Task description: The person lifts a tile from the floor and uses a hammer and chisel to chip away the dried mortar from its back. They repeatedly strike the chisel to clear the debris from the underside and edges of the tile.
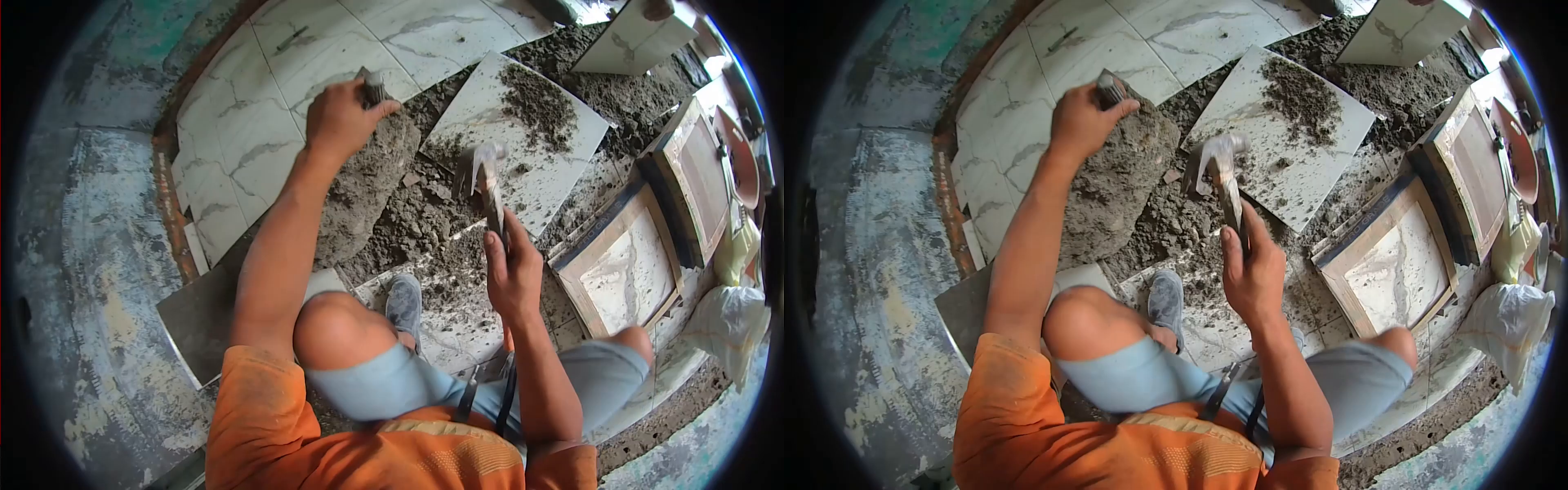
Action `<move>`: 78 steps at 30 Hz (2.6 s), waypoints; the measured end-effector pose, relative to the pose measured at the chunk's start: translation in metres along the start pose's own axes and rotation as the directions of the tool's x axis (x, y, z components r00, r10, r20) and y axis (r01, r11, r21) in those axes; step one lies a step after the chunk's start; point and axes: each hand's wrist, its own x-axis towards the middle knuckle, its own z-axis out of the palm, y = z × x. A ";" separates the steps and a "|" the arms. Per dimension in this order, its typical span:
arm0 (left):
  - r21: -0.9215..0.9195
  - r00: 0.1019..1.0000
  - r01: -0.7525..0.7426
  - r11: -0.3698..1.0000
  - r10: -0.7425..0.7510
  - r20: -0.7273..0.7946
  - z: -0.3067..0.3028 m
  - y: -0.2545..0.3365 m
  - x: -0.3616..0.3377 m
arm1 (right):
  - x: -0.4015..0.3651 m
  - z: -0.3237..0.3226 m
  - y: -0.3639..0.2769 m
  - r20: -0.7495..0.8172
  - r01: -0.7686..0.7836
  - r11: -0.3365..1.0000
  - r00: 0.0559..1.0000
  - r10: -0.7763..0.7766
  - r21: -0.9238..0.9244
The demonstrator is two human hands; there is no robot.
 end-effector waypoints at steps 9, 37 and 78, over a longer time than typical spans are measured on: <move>-0.037 0.995 0.091 0.995 -0.089 0.042 -0.007 0.009 -0.003 | 0.030 -0.055 -0.087 -0.098 0.272 0.962 0.959 -0.268 0.031; 0.386 0.971 0.239 0.891 -0.211 -0.114 0.041 -0.002 -0.006 | 0.116 0.029 -0.029 -0.186 0.646 0.761 0.743 -0.644 -0.056; -0.069 0.785 -0.254 0.965 0.164 -0.598 -0.009 0.042 -0.030 | 0.066 -0.052 -0.028 -0.212 0.491 0.845 0.867 -0.451 0.209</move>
